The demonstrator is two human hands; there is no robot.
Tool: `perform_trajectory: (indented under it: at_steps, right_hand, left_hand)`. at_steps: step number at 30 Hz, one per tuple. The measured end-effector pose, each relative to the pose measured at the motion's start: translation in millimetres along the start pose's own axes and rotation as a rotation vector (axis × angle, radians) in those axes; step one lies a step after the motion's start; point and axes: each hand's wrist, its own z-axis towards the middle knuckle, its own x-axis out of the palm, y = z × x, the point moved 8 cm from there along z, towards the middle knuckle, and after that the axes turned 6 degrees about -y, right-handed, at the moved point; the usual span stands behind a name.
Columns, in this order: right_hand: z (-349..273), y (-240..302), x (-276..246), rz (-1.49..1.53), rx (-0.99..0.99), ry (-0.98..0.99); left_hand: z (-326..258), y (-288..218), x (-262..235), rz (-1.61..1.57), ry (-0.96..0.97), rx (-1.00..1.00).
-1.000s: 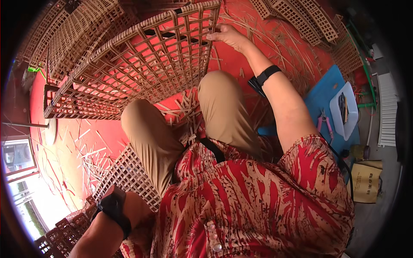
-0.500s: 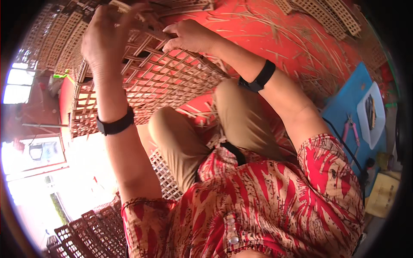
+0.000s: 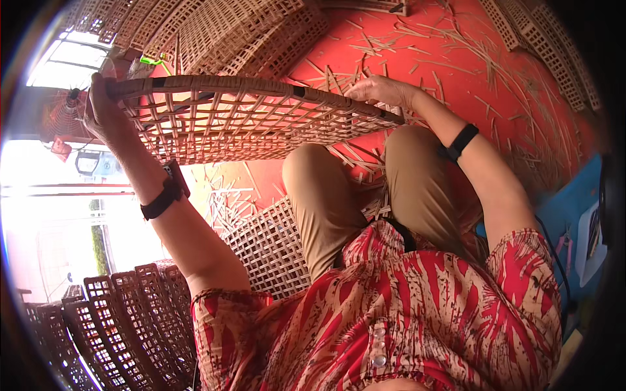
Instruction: The recorder is weaving and assembling a wooden or bamboo furniture frame using weaving strips, a pneumatic staple gun, and pliers.
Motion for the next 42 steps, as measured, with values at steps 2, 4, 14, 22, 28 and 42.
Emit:
perform_trajectory:
  at_steps: [2, 4, 14, 22, 28, 42]
  right_hand:
    - [-0.5, 7.0, 7.9, -0.048, 0.032, 0.026]
    - [-2.2, 14.1, 16.0, -0.120, 0.070, 0.072]
    - [0.8, 62.4, 60.9, -0.143, 0.027, 0.236]
    - [9.6, 134.4, 80.2, -0.084, -0.152, 0.131]
    - [42.1, 199.0, 96.6, -0.097, -0.407, 0.112]
    - [57.5, 260.5, 111.2, 0.298, -0.395, 0.099]
  left_hand:
    - [10.5, 11.4, -18.7, -0.038, -0.040, -0.066]
    - [16.6, 13.1, -33.5, -0.039, -0.068, -0.058]
    - [65.4, 64.2, -51.9, 0.003, 0.028, -0.082]
    - [93.7, 84.1, 1.1, -0.112, 0.351, 0.019]
    - [67.9, 84.7, 29.4, -0.201, 0.496, -0.041]
    - [51.4, 68.8, 51.1, -0.342, 0.325, -0.137]
